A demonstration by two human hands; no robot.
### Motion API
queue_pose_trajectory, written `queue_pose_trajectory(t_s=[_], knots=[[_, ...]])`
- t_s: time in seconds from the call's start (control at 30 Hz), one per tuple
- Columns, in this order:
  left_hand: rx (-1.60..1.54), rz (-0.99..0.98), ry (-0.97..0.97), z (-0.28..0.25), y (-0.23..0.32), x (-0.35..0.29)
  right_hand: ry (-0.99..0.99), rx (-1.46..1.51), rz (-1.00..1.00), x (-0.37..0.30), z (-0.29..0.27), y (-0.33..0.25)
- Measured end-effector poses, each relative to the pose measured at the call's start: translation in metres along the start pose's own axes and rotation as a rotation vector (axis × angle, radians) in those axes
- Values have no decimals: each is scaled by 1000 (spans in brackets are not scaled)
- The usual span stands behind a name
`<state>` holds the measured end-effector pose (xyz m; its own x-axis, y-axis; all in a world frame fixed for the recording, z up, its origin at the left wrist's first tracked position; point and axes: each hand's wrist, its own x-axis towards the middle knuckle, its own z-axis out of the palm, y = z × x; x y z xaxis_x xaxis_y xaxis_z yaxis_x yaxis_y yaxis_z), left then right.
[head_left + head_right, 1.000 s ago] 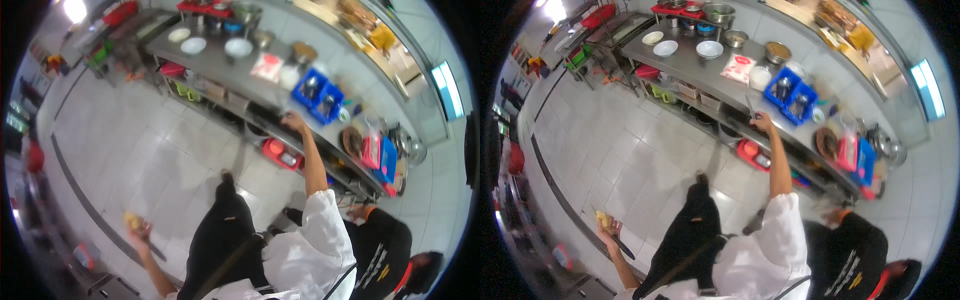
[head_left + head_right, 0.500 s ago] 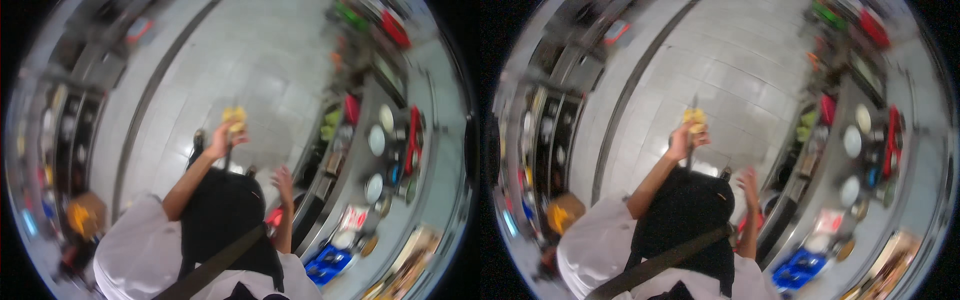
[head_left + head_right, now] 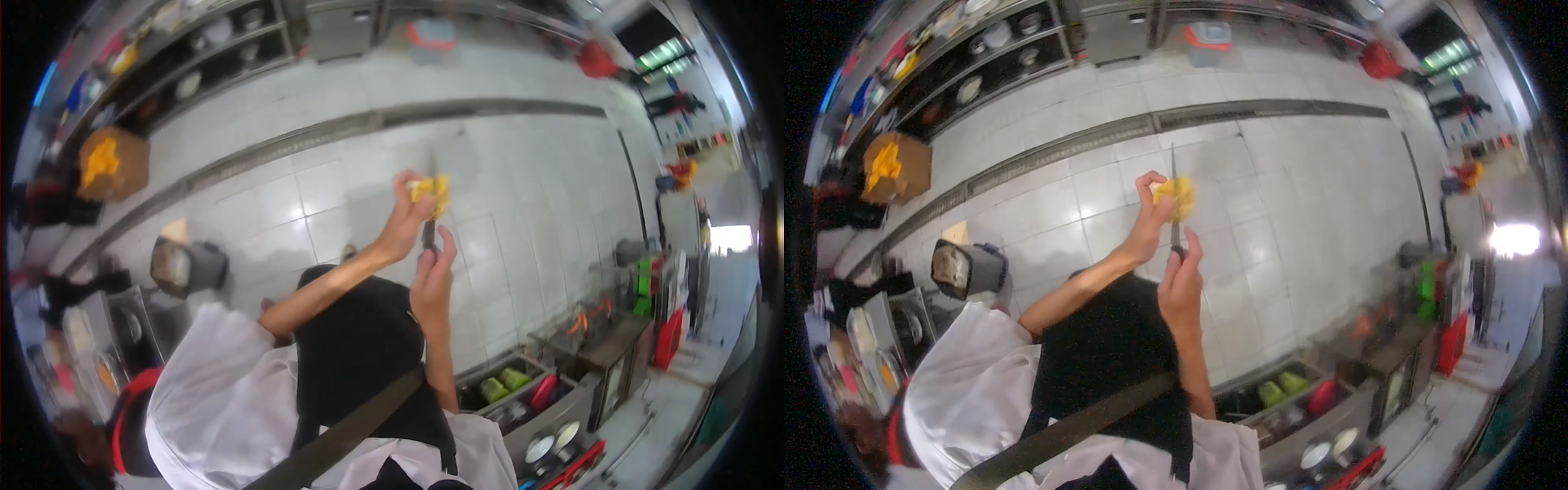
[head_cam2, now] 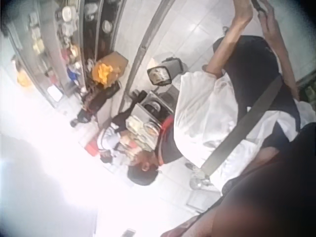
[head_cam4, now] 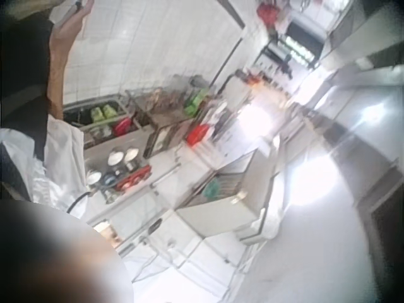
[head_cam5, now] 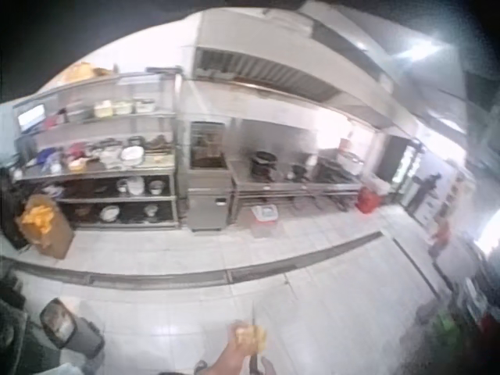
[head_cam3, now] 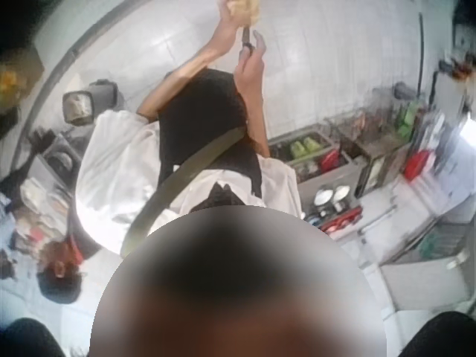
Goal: The person is peeling and cutting potatoes into wedges, then placing them into a deep fryer to cook.
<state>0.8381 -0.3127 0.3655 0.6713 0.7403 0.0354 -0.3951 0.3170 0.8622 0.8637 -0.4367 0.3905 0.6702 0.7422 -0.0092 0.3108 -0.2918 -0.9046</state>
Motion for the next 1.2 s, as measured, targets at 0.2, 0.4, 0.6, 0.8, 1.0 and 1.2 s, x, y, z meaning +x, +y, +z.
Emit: queue_pose_trajectory(t_s=[0.2, 0.4, 0.6, 0.8, 1.0, 1.2], knots=[[571, 353, 120, -73, 75, 73, -119, -71, -228, 97, 63, -45], [1030, 515, 42, -147, 135, 164, -414, -4, -242, 217, 112, -66], [1157, 538, 194, -223, 169, 271, -575, -172, -386, 359, 175, -106], [667, 392, 560, -294, 222, 346, -1139, 245, 145, 502, 257, -170], [806, 57, 767, -405, 235, 410, -1337, 248, 481, 583, 366, -205], [453, 162, 1021, -523, 211, 505, -1242, 196, 308, 628, 497, -208]])
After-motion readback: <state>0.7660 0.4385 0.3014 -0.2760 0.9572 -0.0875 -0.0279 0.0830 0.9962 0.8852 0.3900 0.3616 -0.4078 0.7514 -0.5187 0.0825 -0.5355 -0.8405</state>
